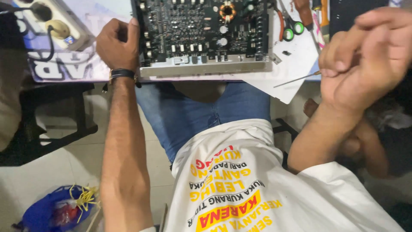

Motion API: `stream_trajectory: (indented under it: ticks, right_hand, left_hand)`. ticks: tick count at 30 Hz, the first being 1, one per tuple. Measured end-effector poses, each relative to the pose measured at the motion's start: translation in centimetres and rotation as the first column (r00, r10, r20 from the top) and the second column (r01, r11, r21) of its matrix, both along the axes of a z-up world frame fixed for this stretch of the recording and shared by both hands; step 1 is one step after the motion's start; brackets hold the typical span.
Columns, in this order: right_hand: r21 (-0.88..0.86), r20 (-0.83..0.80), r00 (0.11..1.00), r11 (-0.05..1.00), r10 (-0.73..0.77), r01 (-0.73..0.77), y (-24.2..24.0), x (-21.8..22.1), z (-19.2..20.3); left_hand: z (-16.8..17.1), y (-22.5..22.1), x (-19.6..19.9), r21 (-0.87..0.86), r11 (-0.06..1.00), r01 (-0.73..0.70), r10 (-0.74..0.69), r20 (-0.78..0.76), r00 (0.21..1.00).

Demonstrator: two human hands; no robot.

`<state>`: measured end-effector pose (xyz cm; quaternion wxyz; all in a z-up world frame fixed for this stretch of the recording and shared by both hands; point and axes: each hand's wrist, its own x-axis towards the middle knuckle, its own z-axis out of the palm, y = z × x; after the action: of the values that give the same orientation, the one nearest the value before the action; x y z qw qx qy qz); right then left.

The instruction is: Disassembling an electronic device by removing its cover and using a screwdriver and brush to work on internal components.

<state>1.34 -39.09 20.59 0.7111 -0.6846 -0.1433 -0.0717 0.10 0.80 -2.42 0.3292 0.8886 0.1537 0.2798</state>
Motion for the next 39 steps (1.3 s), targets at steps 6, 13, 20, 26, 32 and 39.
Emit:
stream_trajectory:
  ticks: [6, 13, 20, 26, 32, 39]
  right_hand:
    - [0.361, 0.001, 0.930, 0.867, 0.366, -0.342, 7.6, 1.8, -1.2]
    - [0.352, 0.112, 0.888, 0.818, 0.445, -0.455, 18.6, 2.3, -4.1]
    - [0.251, 0.129, 0.863, 0.826, 0.489, -0.505, 20.6, 2.8, -6.8]
    - [0.248, 0.119, 0.860, 0.824, 0.497, -0.510, 20.9, 2.6, -6.2]
    - [0.219, 0.101, 0.868, 0.840, 0.486, -0.496, 21.0, 2.5, -6.1]
    - [0.182, 0.093, 0.875, 0.856, 0.475, -0.484, 20.8, 2.3, -6.0]
  left_hand:
    - [2.1, -0.8, 0.0, -0.033, 0.999, -0.032, 0.031, -0.042, 0.999]
    - [2.8, -1.0, -0.1, -0.029, 0.998, -0.051, 0.049, -0.040, 0.998]
    - [2.3, -0.9, 0.0, -0.001, 0.999, -0.046, 0.046, -0.023, 0.999]
    - [2.9, -0.8, 0.1, -0.037, 0.998, -0.046, 0.046, -0.024, 0.999]
    - [2.8, -0.9, 0.2, -0.048, 0.998, -0.045, 0.044, -0.026, 0.999]
    - [2.5, -0.9, 0.1, -0.038, 0.998, -0.044, 0.044, -0.011, 0.999]
